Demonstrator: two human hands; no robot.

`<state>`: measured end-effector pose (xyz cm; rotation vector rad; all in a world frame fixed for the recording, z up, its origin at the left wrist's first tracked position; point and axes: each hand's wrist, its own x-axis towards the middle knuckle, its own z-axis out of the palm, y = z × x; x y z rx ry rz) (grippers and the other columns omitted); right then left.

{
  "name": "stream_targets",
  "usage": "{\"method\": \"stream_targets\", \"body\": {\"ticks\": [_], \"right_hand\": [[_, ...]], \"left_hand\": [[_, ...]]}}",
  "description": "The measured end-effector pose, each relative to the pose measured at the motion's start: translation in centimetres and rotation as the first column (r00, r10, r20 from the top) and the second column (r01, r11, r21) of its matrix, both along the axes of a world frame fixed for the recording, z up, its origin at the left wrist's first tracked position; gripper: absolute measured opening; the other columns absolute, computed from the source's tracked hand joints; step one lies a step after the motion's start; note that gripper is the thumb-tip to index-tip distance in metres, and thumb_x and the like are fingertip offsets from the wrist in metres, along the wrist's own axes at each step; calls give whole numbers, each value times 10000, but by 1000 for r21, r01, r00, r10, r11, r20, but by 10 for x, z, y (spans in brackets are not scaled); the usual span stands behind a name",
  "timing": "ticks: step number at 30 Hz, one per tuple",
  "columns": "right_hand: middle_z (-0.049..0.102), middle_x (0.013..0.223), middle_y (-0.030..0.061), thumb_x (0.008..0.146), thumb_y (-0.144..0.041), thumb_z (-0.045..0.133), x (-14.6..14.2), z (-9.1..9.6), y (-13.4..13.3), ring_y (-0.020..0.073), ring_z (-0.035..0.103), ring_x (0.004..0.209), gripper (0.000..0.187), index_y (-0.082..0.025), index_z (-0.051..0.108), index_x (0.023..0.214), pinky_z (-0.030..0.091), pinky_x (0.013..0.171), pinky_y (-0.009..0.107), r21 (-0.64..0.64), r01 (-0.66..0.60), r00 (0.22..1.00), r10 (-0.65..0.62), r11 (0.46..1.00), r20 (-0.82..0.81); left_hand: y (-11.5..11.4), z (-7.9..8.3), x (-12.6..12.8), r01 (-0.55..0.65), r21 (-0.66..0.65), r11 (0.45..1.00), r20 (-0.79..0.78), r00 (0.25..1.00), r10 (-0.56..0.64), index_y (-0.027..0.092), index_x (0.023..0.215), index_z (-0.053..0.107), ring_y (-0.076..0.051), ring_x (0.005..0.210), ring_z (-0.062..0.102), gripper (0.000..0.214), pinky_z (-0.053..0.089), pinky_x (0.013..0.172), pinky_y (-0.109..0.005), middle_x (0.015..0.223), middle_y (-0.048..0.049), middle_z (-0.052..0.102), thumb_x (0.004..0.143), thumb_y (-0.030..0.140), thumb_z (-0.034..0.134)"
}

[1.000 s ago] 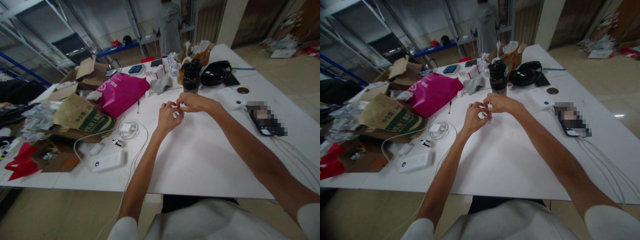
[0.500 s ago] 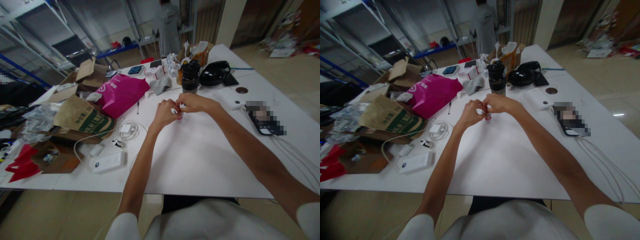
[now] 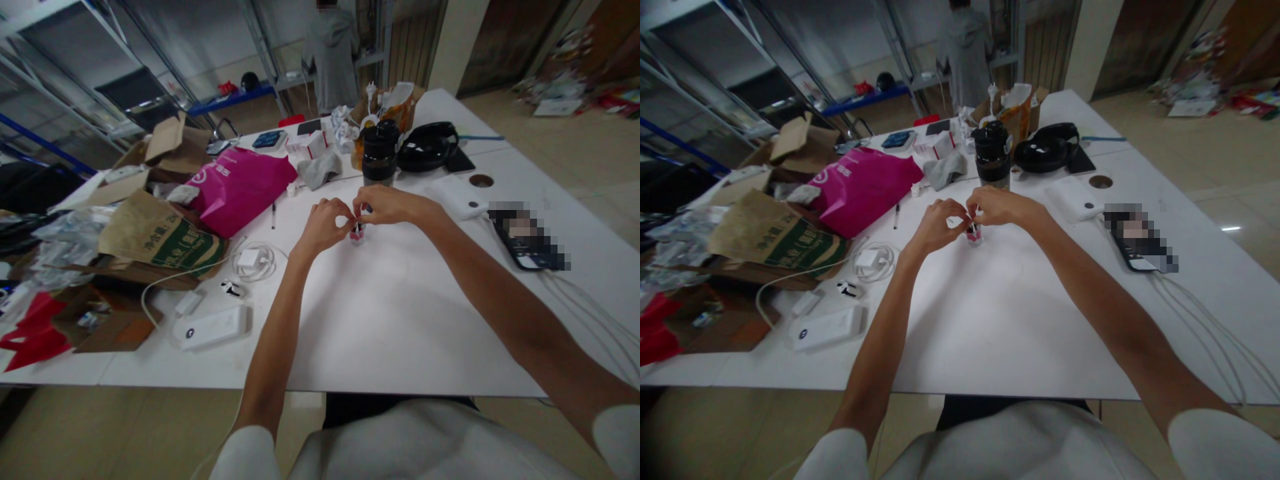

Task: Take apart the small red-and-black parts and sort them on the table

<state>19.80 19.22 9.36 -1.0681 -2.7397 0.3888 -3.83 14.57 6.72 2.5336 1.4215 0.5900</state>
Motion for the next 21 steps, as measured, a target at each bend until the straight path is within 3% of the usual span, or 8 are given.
{"method": "stream_targets", "body": {"ticks": [6, 12, 21], "right_hand": [[887, 1185, 120, 993, -210, 791, -1, 3, -3, 273, 789, 1078, 187, -203, 936, 1110, 552, 932, 350, -15, 9, 1000, -9, 1000, -11], [896, 1168, 104, 978, -221, 797, -4, 1, -7, 269, 796, 1071, 203, -218, 946, 1116, 563, 923, 342, -33, 41, 999, -41, 999, -10], [898, 1178, 94, 986, -265, 782, -9, -4, -6, 269, 789, 1067, 222, -239, 945, 1135, 545, 901, 340, -45, 54, 999, -54, 997, 9]], "left_hand": [[5, 1, -3, 18, 2, 1000, -24, 1000, -18, 249, 1138, 913, -308, 1218, 761, 164, 539, 1195, -493, 1314, -80, 879, 1093, 247, 756], [3, 9, -3, 96, 19, 995, -158, 983, -92, 209, 1189, 906, -339, 1271, 767, 206, 555, 1188, -505, 1331, -120, 870, 1131, 241, 712], [-2, 20, 5, 46, -84, 995, -186, 981, -61, 164, 1178, 898, -305, 1140, 820, 279, 609, 1052, -416, 1226, -162, 879, 1165, 191, 620]]}}
